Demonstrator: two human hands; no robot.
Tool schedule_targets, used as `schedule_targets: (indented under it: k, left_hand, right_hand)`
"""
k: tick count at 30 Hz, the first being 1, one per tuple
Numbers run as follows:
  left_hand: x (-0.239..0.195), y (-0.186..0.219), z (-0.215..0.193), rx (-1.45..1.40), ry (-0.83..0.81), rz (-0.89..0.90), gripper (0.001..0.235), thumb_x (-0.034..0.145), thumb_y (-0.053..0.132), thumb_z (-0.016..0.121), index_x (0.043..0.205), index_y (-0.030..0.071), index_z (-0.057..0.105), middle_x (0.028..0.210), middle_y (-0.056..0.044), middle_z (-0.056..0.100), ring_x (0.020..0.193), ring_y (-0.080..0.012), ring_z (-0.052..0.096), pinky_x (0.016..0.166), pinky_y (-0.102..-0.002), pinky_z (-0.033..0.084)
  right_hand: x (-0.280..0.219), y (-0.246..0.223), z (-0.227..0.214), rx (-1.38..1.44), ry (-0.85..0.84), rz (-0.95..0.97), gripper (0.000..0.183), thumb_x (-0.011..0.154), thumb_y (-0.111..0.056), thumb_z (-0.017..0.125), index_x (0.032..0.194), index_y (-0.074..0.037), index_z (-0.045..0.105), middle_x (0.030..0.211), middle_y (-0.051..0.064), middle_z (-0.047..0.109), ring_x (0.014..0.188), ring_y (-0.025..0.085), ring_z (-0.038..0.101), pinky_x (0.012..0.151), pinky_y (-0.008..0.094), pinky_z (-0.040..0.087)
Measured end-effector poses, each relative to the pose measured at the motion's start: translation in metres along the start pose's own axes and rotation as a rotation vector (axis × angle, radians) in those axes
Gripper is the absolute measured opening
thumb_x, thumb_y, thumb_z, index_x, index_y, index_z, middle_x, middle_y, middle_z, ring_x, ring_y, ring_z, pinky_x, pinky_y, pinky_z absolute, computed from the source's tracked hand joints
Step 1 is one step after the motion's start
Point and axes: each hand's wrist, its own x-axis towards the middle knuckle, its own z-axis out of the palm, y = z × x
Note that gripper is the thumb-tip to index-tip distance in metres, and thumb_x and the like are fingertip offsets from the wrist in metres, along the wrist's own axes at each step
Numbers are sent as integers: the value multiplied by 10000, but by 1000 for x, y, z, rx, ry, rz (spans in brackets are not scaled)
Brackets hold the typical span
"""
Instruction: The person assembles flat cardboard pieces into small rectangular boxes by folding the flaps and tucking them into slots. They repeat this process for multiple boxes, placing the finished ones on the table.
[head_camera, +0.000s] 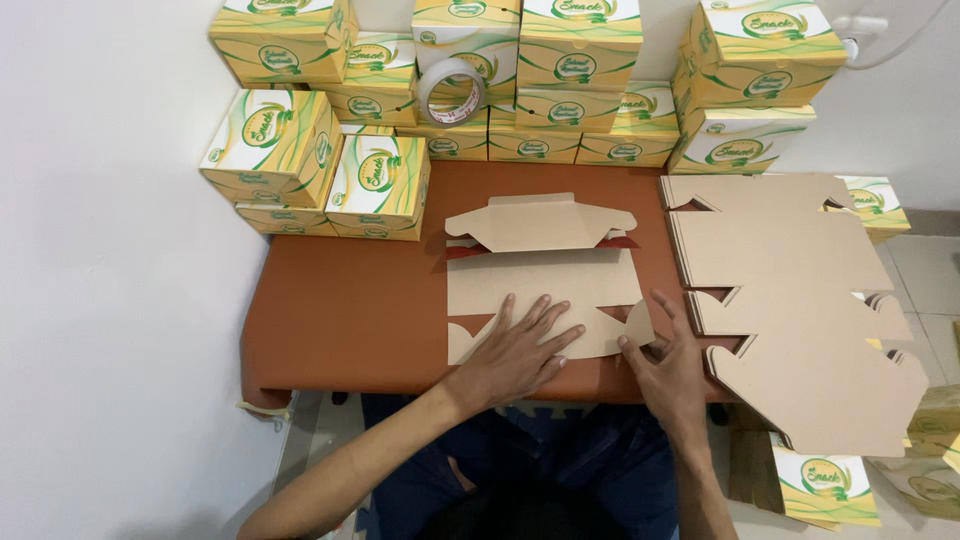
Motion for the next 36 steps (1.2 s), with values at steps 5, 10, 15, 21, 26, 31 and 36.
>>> schedule_targets:
  k: [5, 10, 15, 21, 26, 31, 36]
  left_hand:
    - [-1, 2, -2, 13, 32, 12, 540, 1147, 337, 392, 1666, 190, 415, 1710, -238, 367, 1594, -481, 310, 1197, -835, 134]
    - [-2, 2, 3, 36, 72, 19, 510, 1129, 318, 437, 1598, 131, 511, 1701, -241, 383, 1589, -470, 325, 1191, -836, 159]
    - [-8, 2, 5, 29, 226, 47, 642, 1022, 238, 510, 1584, -52, 400, 1675, -250, 425, 1590, -418, 347, 1263, -635, 254]
    - [-14, 8, -11, -209, 151, 7, 795, 1005, 294, 470, 1622, -141, 222, 1728, -333, 228, 1642, -412, 182, 1349, -525, 109]
    - [-22, 5, -34, -300, 127, 12, 870, 983, 267, 561, 1639, -126, 147, 1752, -318, 155, 1659, -370, 133, 1356, -462, 131]
    - [-42, -22, -36, -263, 408, -178, 584, 921, 91, 605, 1499, 28, 547, 1335, -131, 765, 1188, -322, 725, 1034, -440, 544]
    - [-84, -26, -58, 86, 534, -347, 302, 1036, 246, 581, 1216, 113, 783, 1077, -44, 805, 979, -236, 699, 865, -412, 466]
  right_hand:
    - [-10, -10, 19, -268, -7, -56, 751, 986, 12, 620, 1686, -144, 395, 993, 319, 773, 1055, 425, 748, 867, 490, 623]
    - [-25, -27, 40, -411, -74, -189, 656, 1022, 11, 581, 1655, -113, 459, 1298, 325, 719, 1310, 471, 623, 1141, 596, 471]
    - [-24, 11, 52, -744, -211, -202, 715, 1025, -533, 517, 1669, -282, 336, 1687, 198, 412, 1541, 533, 347, 980, 677, 524]
    - [-19, 55, 67, -1051, 12, -692, 674, 1087, -486, 492, 1567, -13, 508, 1569, 186, 585, 1487, 324, 530, 1215, 446, 432]
    - [-18, 67, 70, -1190, 46, -772, 636, 1106, -429, 467, 1582, -8, 491, 1587, 205, 566, 1502, 345, 519, 1231, 451, 408]
    - [-17, 60, 65, -1270, 38, -808, 622, 1091, -413, 497, 1587, -37, 505, 1580, 169, 587, 1481, 318, 546, 1209, 425, 416]
    - [-8, 49, 52, -1090, -33, -907, 573, 1032, -438, 610, 1473, -72, 607, 1551, 158, 600, 1483, 337, 525, 1226, 566, 372]
